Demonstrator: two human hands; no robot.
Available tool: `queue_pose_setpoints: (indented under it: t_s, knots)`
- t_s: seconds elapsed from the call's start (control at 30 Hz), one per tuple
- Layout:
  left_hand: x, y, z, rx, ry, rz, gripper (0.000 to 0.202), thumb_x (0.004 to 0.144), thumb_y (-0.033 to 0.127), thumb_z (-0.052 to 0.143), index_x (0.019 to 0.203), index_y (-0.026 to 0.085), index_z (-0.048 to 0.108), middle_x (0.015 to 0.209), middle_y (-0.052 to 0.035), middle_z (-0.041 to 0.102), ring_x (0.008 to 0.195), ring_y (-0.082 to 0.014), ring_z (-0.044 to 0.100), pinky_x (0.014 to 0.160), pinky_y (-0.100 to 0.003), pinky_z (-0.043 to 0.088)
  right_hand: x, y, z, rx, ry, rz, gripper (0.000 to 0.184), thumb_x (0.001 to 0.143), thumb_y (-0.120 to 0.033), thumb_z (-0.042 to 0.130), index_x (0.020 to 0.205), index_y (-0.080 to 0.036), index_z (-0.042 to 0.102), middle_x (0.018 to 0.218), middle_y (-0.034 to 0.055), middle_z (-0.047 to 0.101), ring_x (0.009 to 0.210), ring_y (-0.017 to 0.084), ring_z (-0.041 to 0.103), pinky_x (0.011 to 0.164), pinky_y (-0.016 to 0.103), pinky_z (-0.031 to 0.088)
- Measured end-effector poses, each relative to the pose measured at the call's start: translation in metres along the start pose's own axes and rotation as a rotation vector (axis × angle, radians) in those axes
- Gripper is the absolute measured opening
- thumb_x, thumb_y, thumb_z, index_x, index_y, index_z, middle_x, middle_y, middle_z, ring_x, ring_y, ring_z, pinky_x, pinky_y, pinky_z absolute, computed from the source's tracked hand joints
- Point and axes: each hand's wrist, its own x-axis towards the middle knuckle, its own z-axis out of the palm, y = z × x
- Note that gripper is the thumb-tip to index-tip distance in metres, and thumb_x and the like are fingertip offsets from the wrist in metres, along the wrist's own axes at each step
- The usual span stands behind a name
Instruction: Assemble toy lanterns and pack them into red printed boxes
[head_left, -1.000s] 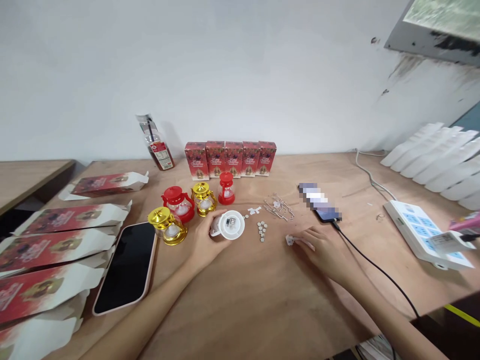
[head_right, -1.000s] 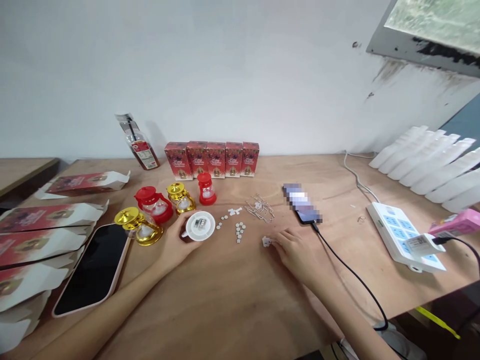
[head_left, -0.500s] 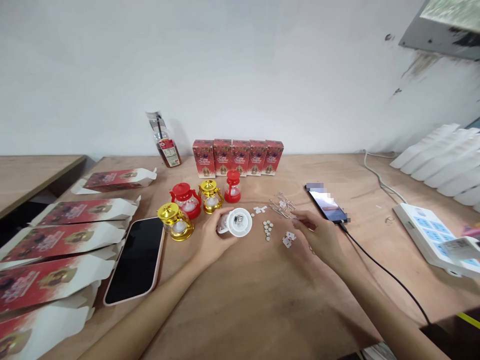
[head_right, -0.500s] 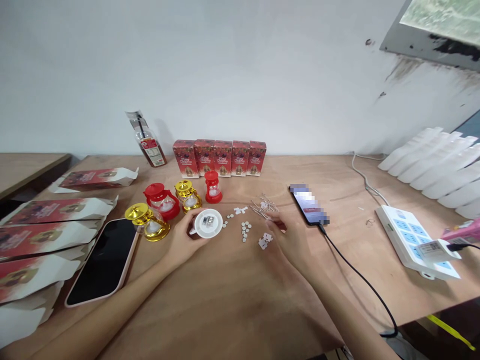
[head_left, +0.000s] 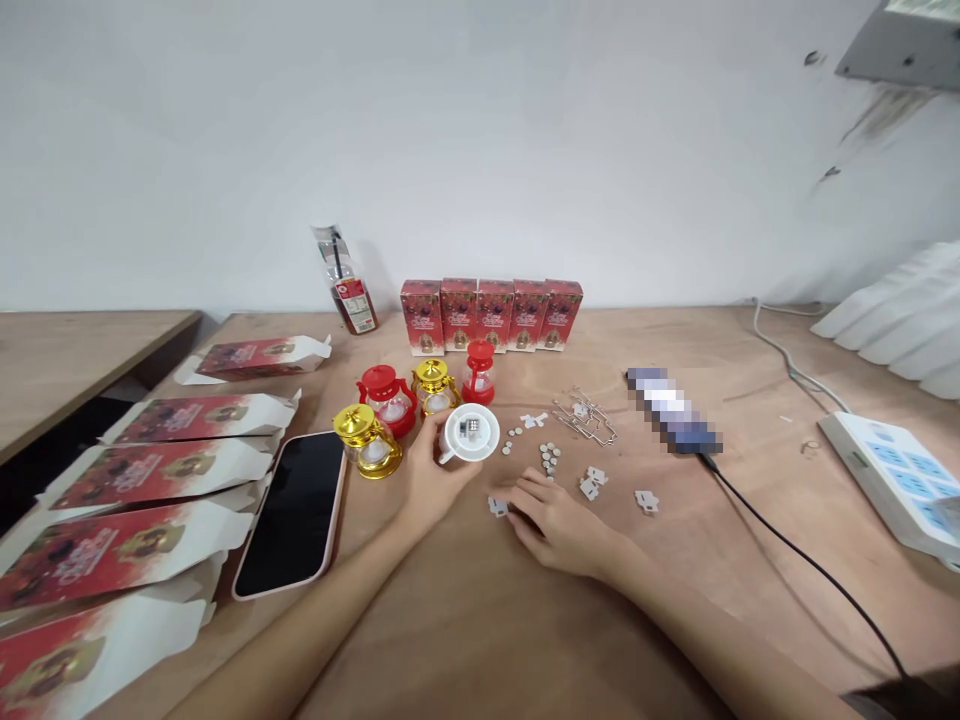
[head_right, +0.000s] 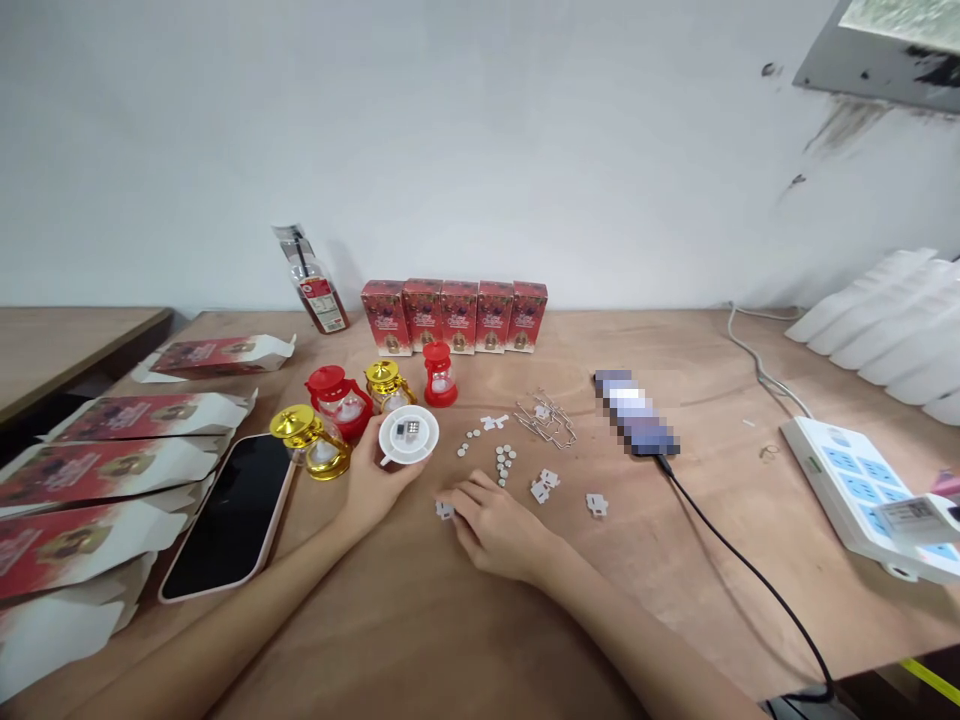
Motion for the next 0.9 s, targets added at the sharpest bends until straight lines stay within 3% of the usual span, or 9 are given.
queue_pose_setpoints:
  t_s: [0.13,0.33,0.43,0.5,0.63,0.7,0.9]
  knots:
    - [0.0,0.001,0.0,0.025,-0.028,0.014,0.043,0.062,0.023,0.069,0.101,0.019,0.053,0.096,-0.0022,0.065,0.087,-0.0187,0.062,0.078,-0.03,0.051,-0.003,0.003,-0.003,0.005,0.005,0.024,0.02,0.087,-0.014,0.05,0.106,-0.017,0.057,0.091,0.007,0.064,0.085,0.018,0.053,0.076,0.031,0.05]
    - [0.001,0.005,0.0,0.032,-0.051,0.034,0.043,0.061,0.021,0.068,0.101,0.019,0.053,0.097,-0.0028,0.065,0.089,-0.019,0.062,0.079,-0.03,0.051,-0.002,0.005,0.001,-0.031,0.059,-0.021,0.01,0.088,-0.018,0.052,0.091,-0.016,0.061,0.087,0.0066,0.063,0.081,0.015,0.055,0.075,0.029,0.051]
    - [0.001,0.006,-0.001,0.049,-0.056,0.044,0.042,0.061,0.021,0.068,0.101,0.019,0.053,0.096,-0.0022,0.065,0.087,-0.0187,0.062,0.078,-0.029,0.05,-0.002,0.006,0.001,-0.058,0.093,-0.056,0.015,0.09,-0.022,0.051,0.082,-0.016,0.061,0.078,0.0043,0.063,0.073,0.013,0.056,0.067,0.025,0.051]
    - [0.001,0.006,-0.001,0.069,-0.063,0.051,0.041,0.062,0.022,0.068,0.101,0.02,0.053,0.095,-0.0016,0.065,0.085,-0.0183,0.062,0.076,-0.029,0.05,-0.002,0.005,-0.002,-0.07,0.184,-0.092,0.018,0.091,-0.024,0.051,0.077,-0.017,0.06,0.072,0.0024,0.062,0.066,0.011,0.056,0.061,0.022,0.05]
    - [0.0,0.007,-0.002,0.093,-0.088,0.045,0.043,0.062,0.022,0.069,0.101,0.019,0.053,0.097,-0.0027,0.065,0.087,-0.0192,0.062,0.077,-0.03,0.051,-0.004,-0.005,-0.01,-0.131,0.543,-0.14,0.004,0.085,-0.02,0.061,0.082,-0.018,0.058,0.067,0.0002,0.062,0.057,0.009,0.054,0.052,0.022,0.046]
    - [-0.002,0.009,-0.002,0.111,-0.137,0.058,0.044,0.062,0.022,0.07,0.102,0.019,0.053,0.101,-0.0042,0.065,0.089,-0.0204,0.063,0.079,-0.032,0.05,-0.005,-0.011,-0.013,-0.147,0.666,-0.136,0.011,0.081,-0.015,0.065,0.089,-0.019,0.059,0.064,-0.0009,0.061,0.054,0.01,0.053,0.048,0.023,0.044]
    - [-0.005,0.012,-0.002,0.182,-0.265,0.162,0.046,0.067,0.027,0.072,0.107,0.021,0.051,0.104,-0.0061,0.064,0.093,-0.0215,0.063,0.082,-0.034,0.05,-0.003,-0.016,-0.016,-0.152,0.657,-0.096,0.024,0.081,-0.006,0.061,0.1,-0.021,0.059,0.076,0.0012,0.068,0.061,0.01,0.061,0.051,0.023,0.05]
